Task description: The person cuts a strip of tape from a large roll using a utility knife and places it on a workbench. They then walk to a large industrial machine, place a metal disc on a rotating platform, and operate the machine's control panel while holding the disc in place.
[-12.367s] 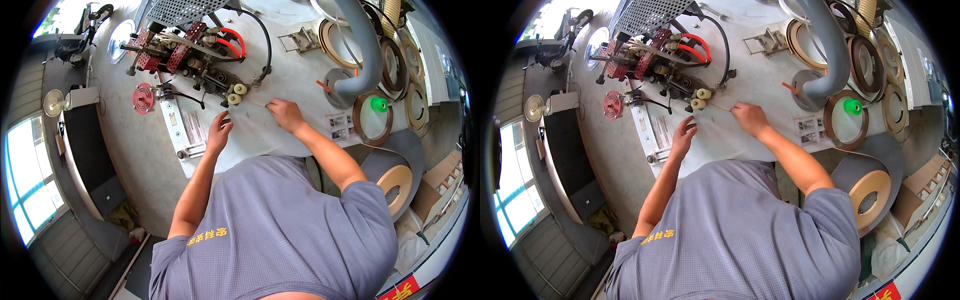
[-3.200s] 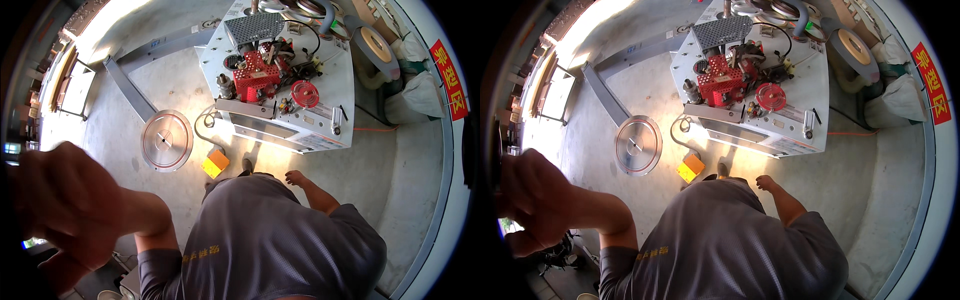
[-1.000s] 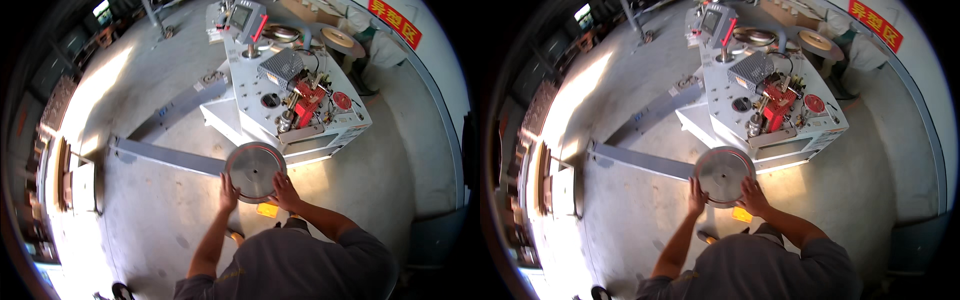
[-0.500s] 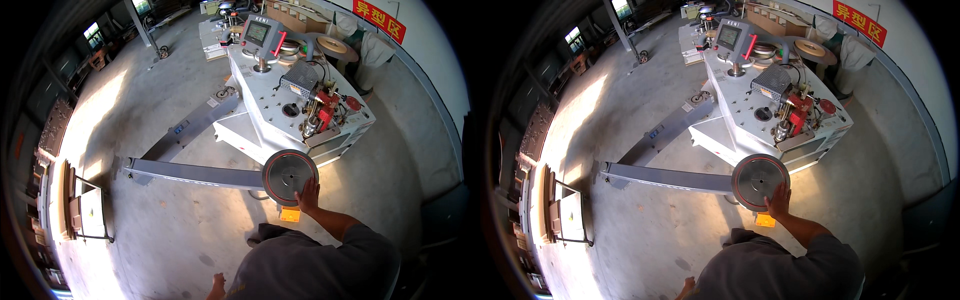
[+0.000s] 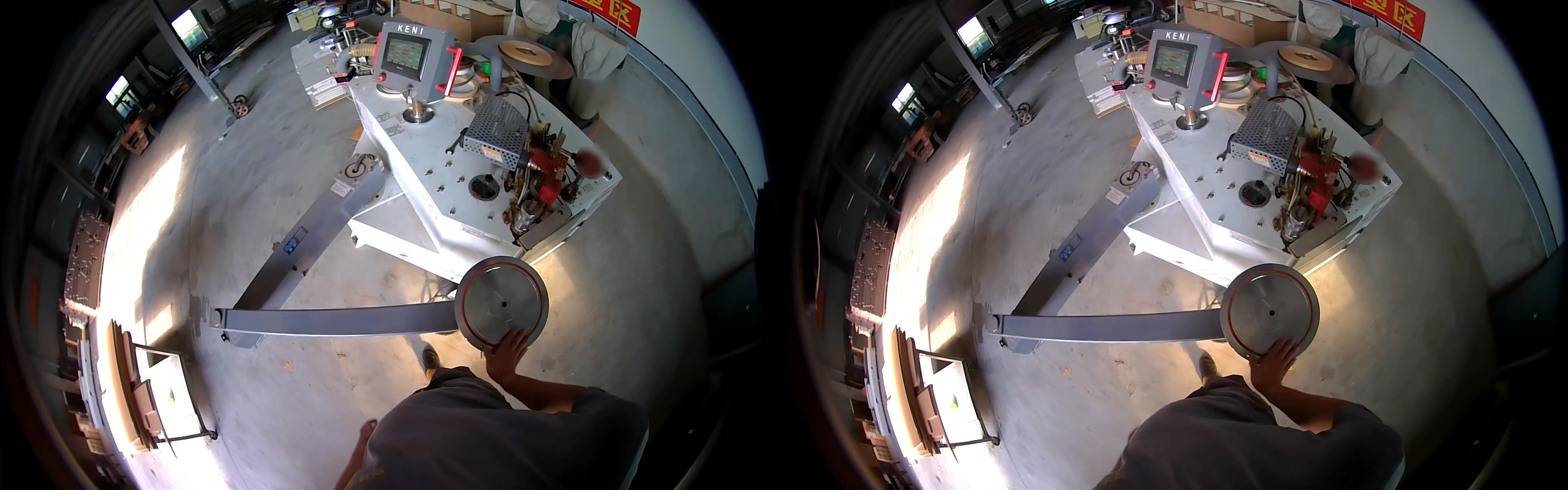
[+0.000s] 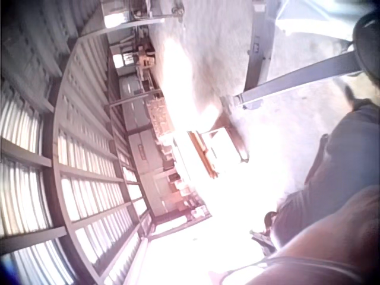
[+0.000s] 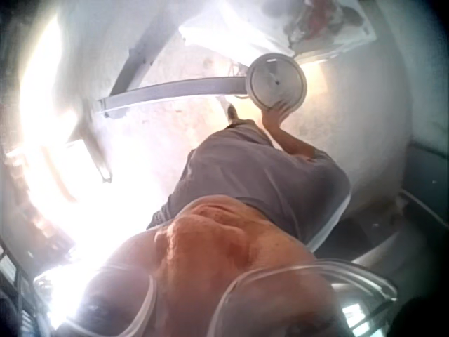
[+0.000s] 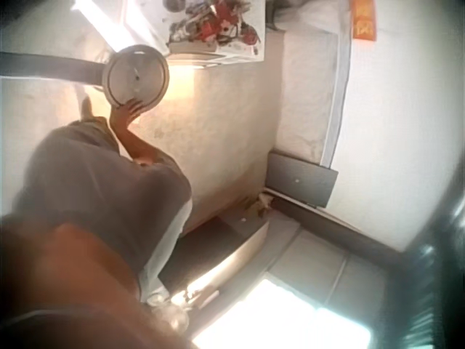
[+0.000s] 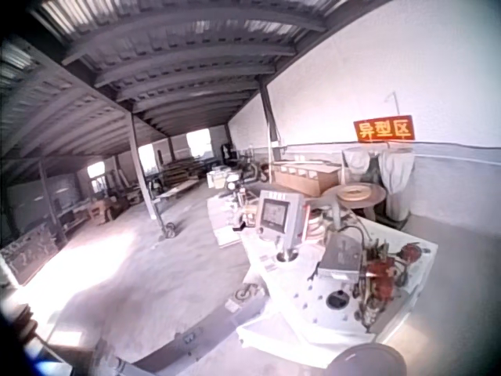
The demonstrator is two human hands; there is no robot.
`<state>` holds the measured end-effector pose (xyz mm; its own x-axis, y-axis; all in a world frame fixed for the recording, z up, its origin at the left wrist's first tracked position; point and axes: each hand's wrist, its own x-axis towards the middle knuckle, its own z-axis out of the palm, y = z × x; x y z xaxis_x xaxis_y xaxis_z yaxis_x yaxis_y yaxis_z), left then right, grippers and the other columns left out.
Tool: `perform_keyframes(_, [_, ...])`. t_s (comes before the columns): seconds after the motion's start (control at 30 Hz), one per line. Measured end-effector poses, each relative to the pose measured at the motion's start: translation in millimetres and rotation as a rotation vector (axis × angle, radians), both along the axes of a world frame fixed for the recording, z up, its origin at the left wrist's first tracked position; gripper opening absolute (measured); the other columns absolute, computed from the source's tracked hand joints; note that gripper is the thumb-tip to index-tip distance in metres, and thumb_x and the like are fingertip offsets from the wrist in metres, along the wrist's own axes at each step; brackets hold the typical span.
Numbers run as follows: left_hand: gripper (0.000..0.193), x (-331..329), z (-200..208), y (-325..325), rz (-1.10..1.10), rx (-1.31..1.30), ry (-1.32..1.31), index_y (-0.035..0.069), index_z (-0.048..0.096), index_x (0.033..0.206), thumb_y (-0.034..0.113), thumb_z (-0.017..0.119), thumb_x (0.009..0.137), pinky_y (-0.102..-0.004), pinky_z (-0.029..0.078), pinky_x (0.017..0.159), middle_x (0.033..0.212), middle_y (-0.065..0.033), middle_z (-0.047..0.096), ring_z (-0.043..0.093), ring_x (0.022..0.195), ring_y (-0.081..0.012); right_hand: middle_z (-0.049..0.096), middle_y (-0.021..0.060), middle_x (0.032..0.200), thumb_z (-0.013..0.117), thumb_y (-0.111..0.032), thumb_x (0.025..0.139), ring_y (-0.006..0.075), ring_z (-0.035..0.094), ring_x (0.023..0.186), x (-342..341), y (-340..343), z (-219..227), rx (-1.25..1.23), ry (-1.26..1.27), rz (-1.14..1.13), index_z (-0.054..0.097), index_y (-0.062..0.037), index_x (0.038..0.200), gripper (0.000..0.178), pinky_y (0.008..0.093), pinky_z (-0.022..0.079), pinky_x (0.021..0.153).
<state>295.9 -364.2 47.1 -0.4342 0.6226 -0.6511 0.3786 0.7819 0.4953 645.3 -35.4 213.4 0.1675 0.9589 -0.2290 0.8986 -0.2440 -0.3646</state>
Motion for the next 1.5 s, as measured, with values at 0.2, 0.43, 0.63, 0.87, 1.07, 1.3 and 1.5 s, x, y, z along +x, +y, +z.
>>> perform_keyframes(0.2, [0.032, -116.9, 54.1, 190.3, -0.066, 0.378, -0.141, -0.004, 0.054, 0.119, 0.013, 0.052, 0.093, -0.0281, 0.051, 0.066, 0.097, -0.0131, 0.068, 0.064, 0.076, -0.0173, 0.000, 0.0363, 0.149, 0.063, -0.052, 0.081, 0.0534, -0.001, 0.139, -74.1, 34.8, 25.1, -0.536, 0.296, 0.099, 0.005, 0.0011, 0.148, 0.103, 0.0617, 0.012, 0.109])
perform_keyframes(0.43, [0.037, -143.5, 114.1, 353.4, -0.235, 0.475, -0.206, 0.000, 0.059, 0.116, 0.024, 0.060, 0.088, -0.0338, 0.051, 0.083, 0.102, -0.0140, 0.068, 0.067, 0.091, -0.0216, 0.048, 0.0265, 0.126, 0.060, -0.031, 0.086, 0.0407, 0.045, 0.118, -59.9, 134.0, 39.5, 0.058, 0.463, 0.457, 0.043, 0.0008, 0.129, 0.056, 0.0458, 0.037, 0.099])
perform_keyframes(0.63, [0.056, -180.8, 108.7, 381.8, -0.568, 0.508, 0.105, 0.001, 0.051, 0.128, 0.022, 0.068, 0.079, -0.0437, 0.034, 0.107, 0.132, -0.0219, 0.050, 0.043, 0.128, -0.0367, 0.037, 0.0312, 0.138, 0.060, -0.035, 0.083, 0.0422, 0.030, 0.134, -32.6, 81.7, 68.2, 0.041, -0.229, -0.233, 0.033, 0.0075, 0.136, 0.073, 0.0453, 0.026, 0.111])
perform_keyframes(0.87, [0.065, -247.6, 80.4, 376.3, -0.739, 0.418, 0.345, 0.002, 0.046, 0.130, 0.025, 0.070, 0.074, -0.0456, 0.029, 0.110, 0.136, -0.0226, 0.045, 0.039, 0.129, -0.0373, 0.022, 0.0400, 0.143, 0.057, -0.051, 0.087, 0.0474, 0.018, 0.139, -174.4, 69.1, 68.3, -0.123, -0.262, -0.401, 0.024, 0.0053, 0.143, 0.086, 0.0490, 0.015, 0.114])
perform_keyframes(1.07, [0.064, -255.6, 67.3, 410.0, -0.948, 0.400, 0.236, 0.004, 0.046, 0.133, 0.035, 0.063, 0.080, -0.0480, 0.035, 0.105, 0.133, -0.0220, 0.049, 0.042, 0.127, -0.0404, 0.032, 0.0236, 0.147, 0.059, -0.036, 0.090, 0.0398, 0.031, 0.135, -149.8, 89.5, 42.9, 0.245, 0.283, -0.105, 0.029, -0.0004, 0.144, 0.071, 0.0441, 0.028, 0.110])
perform_keyframes(1.3, [0.084, -234.5, 88.2, 423.1, -1.142, -0.001, 0.199, 0.017, 0.036, 0.143, 0.070, 0.053, 0.080, -0.0575, 0.029, 0.105, 0.148, -0.0079, 0.037, 0.034, 0.136, -0.0297, 0.024, 0.0268, 0.150, 0.056, -0.035, 0.090, 0.0430, 0.025, 0.138, -103.3, 61.1, 35.0, 0.176, -0.005, -0.430, 0.028, -0.0020, 0.145, 0.070, 0.0458, 0.026, 0.112])
perform_keyframes(1.5, [0.086, -236.7, 82.5, 423.1, -1.142, -0.007, 0.207, 0.017, 0.038, 0.141, 0.070, 0.057, 0.077, -0.0559, 0.030, 0.105, 0.147, -0.0075, 0.038, 0.031, 0.137, -0.0289, 0.021, 0.0263, 0.151, 0.055, -0.037, 0.090, 0.0403, 0.020, 0.141, -86.2, 45.9, 21.8, 0.084, -0.180, -0.409, 0.028, -0.0034, 0.145, 0.070, 0.0466, 0.020, 0.114])
